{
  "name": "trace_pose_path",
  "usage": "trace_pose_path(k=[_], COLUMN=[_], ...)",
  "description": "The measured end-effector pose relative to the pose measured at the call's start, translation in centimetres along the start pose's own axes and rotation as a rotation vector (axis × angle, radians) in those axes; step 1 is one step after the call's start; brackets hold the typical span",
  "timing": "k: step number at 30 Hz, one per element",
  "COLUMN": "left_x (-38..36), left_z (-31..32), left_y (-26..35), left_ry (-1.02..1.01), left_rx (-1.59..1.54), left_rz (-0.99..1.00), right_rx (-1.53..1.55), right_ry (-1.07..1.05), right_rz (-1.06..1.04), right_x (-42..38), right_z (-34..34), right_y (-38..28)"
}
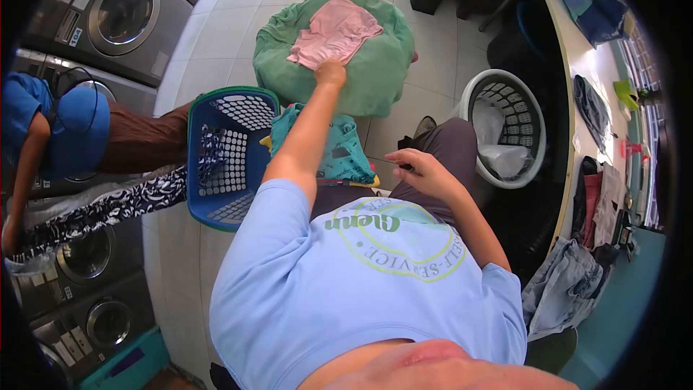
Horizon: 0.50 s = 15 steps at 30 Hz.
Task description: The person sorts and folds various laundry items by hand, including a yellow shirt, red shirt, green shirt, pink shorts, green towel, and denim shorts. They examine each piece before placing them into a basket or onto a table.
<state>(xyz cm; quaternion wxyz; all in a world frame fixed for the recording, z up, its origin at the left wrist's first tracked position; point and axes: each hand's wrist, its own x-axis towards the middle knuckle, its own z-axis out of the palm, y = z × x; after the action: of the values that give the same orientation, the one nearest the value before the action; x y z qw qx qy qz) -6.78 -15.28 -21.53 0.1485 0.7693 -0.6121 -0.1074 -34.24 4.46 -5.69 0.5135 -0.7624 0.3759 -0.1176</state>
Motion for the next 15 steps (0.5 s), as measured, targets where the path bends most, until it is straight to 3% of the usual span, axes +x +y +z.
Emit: trace_pose_path(k=[2,5,8,11,14,15], left_x=[0.0,-4.7,-11.0,-17.1,-19.1,-19.4], left_z=[-1.7,-6.1,-7.5,-9.3,-9.1,-9.1], left_y=[-0.3,3.1,5.1,6.1,4.3,3.9], left_ry=[-0.045,0.234,0.161,0.022,-0.071,-0.045], left_rx=[-0.131,-0.245,-0.354,-0.452,-0.425,-0.468], left_rz=[0.045,0.392,0.687,0.697,0.598,0.530], right_rx=[0.074,0.161,0.106,-0.337,-0.434,-0.364], right_ry=[0.080,0.427,0.831,0.772,0.405,0.366], right_rz=[0.038,0.031,-0.121,-0.355,-0.461,-0.392], right_x=[0.7,2.9,6.1,8.7,10.1,10.2], right_z=[-0.6,-1.0,-0.7,0.4,1.4,1.8], right_y=[1.0,2.6,1.4,4.3,7.7,7.4])
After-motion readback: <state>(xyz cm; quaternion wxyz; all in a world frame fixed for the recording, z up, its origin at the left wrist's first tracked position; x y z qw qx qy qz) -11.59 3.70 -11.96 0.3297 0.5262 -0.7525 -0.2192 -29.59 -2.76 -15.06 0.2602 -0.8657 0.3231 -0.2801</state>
